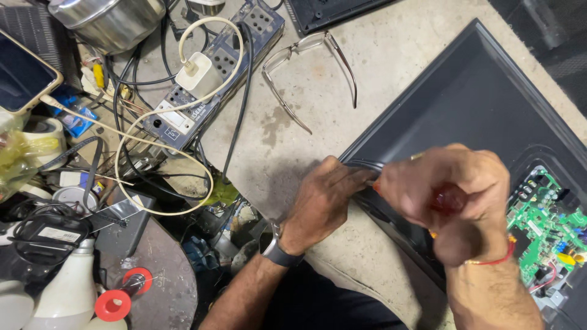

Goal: The person removes the back cover of a flat-screen TV using a red-handled screwdriver. They unscrew multiple screws, remove the cover to expose the internal circuit board, and then lift the TV to access the bottom edge.

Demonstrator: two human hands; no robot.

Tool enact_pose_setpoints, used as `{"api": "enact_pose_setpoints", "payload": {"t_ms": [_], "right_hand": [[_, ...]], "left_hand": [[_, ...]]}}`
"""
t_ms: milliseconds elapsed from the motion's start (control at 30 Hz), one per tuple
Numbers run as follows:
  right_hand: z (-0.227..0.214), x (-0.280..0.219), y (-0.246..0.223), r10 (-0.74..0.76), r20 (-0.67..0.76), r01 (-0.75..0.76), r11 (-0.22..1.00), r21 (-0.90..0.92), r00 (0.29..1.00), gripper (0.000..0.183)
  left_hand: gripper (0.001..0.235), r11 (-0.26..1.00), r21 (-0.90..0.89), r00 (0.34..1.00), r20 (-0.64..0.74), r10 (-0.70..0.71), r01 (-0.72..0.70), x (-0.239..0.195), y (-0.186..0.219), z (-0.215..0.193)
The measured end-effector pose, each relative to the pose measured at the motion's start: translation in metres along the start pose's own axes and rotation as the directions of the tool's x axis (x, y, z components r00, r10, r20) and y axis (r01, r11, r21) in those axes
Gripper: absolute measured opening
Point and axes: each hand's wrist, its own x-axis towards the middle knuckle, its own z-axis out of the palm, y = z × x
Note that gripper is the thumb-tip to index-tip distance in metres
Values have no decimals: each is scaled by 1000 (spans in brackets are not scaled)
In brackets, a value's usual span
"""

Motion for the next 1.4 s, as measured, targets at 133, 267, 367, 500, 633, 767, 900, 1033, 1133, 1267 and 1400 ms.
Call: {"api": "enact_pose_setpoints", "payload": {"t_ms": [133,267,367,500,633,767,900,1033,1133,1267,1400], "right_hand": [[-1,-13,27,104,94,-65,934,-350,990,50],[-5,-46,58,202,-113,-230,897,-377,973,34],[-13,-60,71,268,-120,-277,959,-64,956,21],[-15,-61,73,232,-64,-240,953,-184,971,42],[-10,-59,75,196,-79,-211,923,-323,977,31],[-13,-62,85,35,-71,-59,927,-371,997,33],[-18,-70,93,132,-44,-138,963,-231,990,28],[-18,-75,94,171,21,-164,970,-181,985,35],[-16,-74,93,282,29,-277,909,312,959,30],[-16,-70,92,39,-17,-43,944,-329,999,35],[-15,-67,87,189,-47,-194,920,-341,981,35]], "left_hand": [[26,1000,30,990,-143,-4,8,4,-1,-3],[31,1000,-5,986,-165,-9,9,10,1,-9],[41,999,-47,992,-121,23,-29,13,4,-13],[34,999,-7,998,-24,-52,52,13,5,-15],[28,989,34,984,-109,-140,144,15,3,-11],[38,994,-50,991,-88,-98,93,17,7,-16],[36,994,-93,999,18,-47,48,14,11,-19],[21,979,60,979,47,-200,197,14,10,-12],[24,972,100,977,-54,-208,213,13,7,-9],[36,996,-16,996,-32,-88,87,9,4,-11],[26,993,46,993,-47,-104,106,7,1,-10]]}}
